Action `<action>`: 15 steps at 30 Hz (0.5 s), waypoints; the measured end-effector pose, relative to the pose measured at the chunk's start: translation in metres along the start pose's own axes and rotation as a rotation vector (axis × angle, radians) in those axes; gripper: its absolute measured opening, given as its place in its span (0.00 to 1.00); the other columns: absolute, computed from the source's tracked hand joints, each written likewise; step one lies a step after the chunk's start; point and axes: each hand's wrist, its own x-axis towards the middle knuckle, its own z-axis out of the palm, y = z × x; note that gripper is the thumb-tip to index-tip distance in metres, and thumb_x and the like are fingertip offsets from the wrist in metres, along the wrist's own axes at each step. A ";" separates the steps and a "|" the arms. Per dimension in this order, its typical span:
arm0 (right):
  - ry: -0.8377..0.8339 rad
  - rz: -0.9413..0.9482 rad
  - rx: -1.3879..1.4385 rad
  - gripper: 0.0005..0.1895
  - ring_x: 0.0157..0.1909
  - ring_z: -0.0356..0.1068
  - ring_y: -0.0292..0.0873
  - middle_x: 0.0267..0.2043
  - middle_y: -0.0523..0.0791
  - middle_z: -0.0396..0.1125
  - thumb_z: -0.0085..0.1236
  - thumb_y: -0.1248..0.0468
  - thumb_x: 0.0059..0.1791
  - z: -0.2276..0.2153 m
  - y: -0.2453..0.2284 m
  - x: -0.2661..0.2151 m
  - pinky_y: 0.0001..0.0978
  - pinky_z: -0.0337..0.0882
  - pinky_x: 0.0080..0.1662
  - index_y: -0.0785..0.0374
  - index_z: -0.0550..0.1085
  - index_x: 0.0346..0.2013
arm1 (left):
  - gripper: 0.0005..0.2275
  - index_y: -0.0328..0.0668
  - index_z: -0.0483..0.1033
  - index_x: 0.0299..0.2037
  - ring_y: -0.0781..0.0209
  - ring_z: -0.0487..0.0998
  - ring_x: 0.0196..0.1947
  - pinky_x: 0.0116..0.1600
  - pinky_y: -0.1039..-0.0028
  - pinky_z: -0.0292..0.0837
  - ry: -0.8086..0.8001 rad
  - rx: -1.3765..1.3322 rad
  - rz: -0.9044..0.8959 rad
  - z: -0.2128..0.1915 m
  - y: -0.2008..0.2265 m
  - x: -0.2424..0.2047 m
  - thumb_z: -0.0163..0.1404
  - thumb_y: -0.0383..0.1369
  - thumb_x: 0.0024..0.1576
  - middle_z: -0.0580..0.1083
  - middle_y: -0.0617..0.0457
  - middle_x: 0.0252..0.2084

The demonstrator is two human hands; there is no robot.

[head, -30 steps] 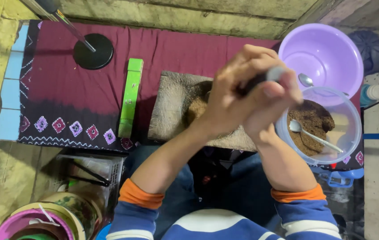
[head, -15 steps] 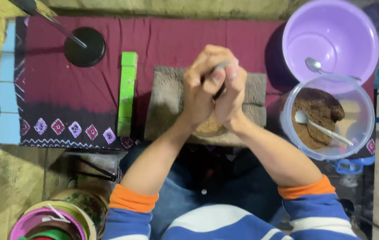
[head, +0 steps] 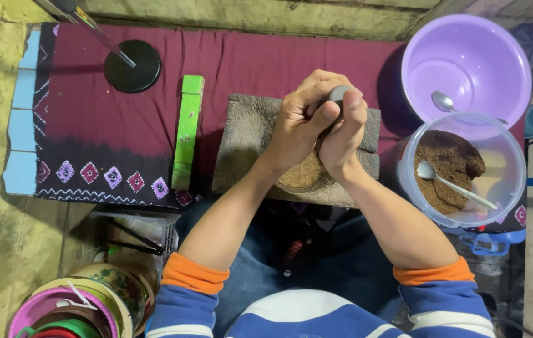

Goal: Molding a brown powder into a ball and pressing it into a stone mortar using a pestle and spoon.

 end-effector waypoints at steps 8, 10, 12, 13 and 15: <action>0.180 0.110 0.050 0.29 0.22 0.66 0.46 0.18 0.50 0.65 0.34 0.53 0.58 0.008 -0.028 0.018 0.34 0.67 0.27 0.64 0.72 0.19 | 0.18 0.48 0.81 0.47 0.68 0.72 0.45 0.51 0.74 0.67 0.031 0.014 0.032 0.006 0.001 0.011 0.48 0.53 0.65 0.77 0.54 0.50; 0.178 0.192 0.156 0.23 0.26 0.66 0.43 0.22 0.48 0.65 0.36 0.50 0.53 0.008 -0.059 0.021 0.32 0.66 0.30 0.61 0.70 0.24 | 0.16 0.49 0.81 0.48 0.71 0.71 0.47 0.53 0.76 0.67 0.048 -0.035 0.110 0.014 0.012 0.012 0.51 0.50 0.65 0.76 0.56 0.50; 0.176 0.275 0.229 0.20 0.28 0.66 0.41 0.26 0.46 0.65 0.38 0.47 0.50 0.005 -0.096 0.019 0.30 0.66 0.33 0.59 0.68 0.28 | 0.17 0.53 0.78 0.52 0.65 0.72 0.55 0.61 0.70 0.72 -0.021 0.018 0.084 0.014 0.050 0.012 0.49 0.52 0.66 0.74 0.57 0.54; 0.179 0.354 0.300 0.19 0.31 0.65 0.38 0.29 0.44 0.65 0.39 0.45 0.47 0.003 -0.114 0.018 0.28 0.66 0.35 0.57 0.67 0.31 | 0.18 0.56 0.74 0.56 0.60 0.74 0.63 0.68 0.63 0.77 -0.097 0.066 0.059 0.014 0.069 0.011 0.46 0.55 0.67 0.71 0.58 0.58; 0.099 0.449 0.720 0.13 0.34 0.58 0.30 0.33 0.37 0.57 0.49 0.49 0.42 -0.005 -0.132 0.015 0.20 0.58 0.39 0.55 0.66 0.30 | 0.17 0.54 0.74 0.56 0.58 0.75 0.61 0.68 0.64 0.77 -0.121 0.067 0.112 0.018 0.091 0.010 0.47 0.52 0.67 0.71 0.55 0.57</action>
